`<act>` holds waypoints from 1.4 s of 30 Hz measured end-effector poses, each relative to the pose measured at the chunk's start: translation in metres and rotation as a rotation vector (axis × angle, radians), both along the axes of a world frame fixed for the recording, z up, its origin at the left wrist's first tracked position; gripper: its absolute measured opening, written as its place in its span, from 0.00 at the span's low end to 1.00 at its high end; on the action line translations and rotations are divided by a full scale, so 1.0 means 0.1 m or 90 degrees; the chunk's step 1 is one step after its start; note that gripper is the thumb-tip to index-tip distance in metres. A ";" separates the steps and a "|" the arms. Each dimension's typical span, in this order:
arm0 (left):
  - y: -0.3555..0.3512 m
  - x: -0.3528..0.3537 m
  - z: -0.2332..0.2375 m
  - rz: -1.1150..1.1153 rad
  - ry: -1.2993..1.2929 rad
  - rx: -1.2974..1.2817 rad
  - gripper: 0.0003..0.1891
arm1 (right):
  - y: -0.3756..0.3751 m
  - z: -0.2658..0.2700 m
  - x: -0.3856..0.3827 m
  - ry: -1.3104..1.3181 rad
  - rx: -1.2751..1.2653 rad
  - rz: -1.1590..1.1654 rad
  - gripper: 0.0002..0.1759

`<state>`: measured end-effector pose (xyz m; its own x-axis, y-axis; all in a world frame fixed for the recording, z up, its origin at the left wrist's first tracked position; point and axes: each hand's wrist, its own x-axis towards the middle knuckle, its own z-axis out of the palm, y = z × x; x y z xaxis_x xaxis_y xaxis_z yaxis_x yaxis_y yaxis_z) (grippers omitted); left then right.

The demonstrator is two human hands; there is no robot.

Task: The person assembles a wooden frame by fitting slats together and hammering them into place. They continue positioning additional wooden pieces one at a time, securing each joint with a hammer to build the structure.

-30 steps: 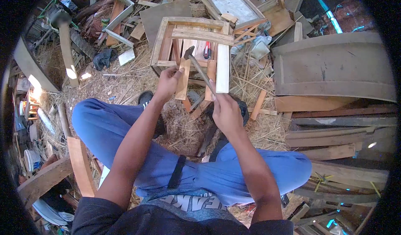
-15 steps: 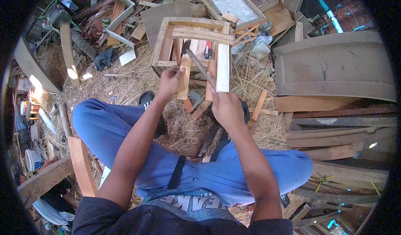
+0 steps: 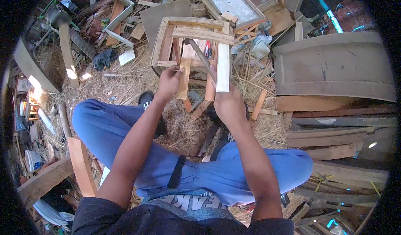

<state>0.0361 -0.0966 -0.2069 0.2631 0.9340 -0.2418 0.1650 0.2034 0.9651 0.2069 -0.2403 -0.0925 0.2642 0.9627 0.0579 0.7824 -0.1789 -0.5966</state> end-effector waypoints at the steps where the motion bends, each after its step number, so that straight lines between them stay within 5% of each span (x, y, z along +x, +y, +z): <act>1: -0.01 0.00 0.05 0.002 0.008 0.002 0.16 | 0.00 -0.03 0.02 -0.018 -0.027 0.016 0.29; 6: 0.01 -0.02 0.08 -0.005 0.043 0.039 0.16 | 0.05 0.15 0.00 -0.029 -0.089 0.036 0.28; 9: -0.01 -0.02 0.08 -0.018 0.057 0.023 0.17 | 0.01 0.03 0.01 -0.014 0.045 0.037 0.30; 18: -0.01 -0.01 0.09 -0.019 0.030 0.011 0.17 | -0.05 0.09 -0.01 -0.078 -0.120 0.028 0.33; 23: 0.03 -0.02 -0.05 -0.007 0.032 0.021 0.18 | -0.08 -0.08 -0.02 -0.063 0.029 0.048 0.32; 26: 0.02 -0.02 0.04 -0.022 0.033 -0.016 0.18 | -0.08 -0.08 -0.03 -0.100 -0.062 0.067 0.33; 39: 0.02 -0.02 0.05 -0.004 0.050 0.054 0.18 | -0.19 -0.30 -0.04 -0.073 0.051 0.045 0.38; 42: 0.03 -0.01 0.16 -0.027 0.041 -0.046 0.19 | -0.15 -0.26 -0.04 -0.118 -0.041 0.056 0.38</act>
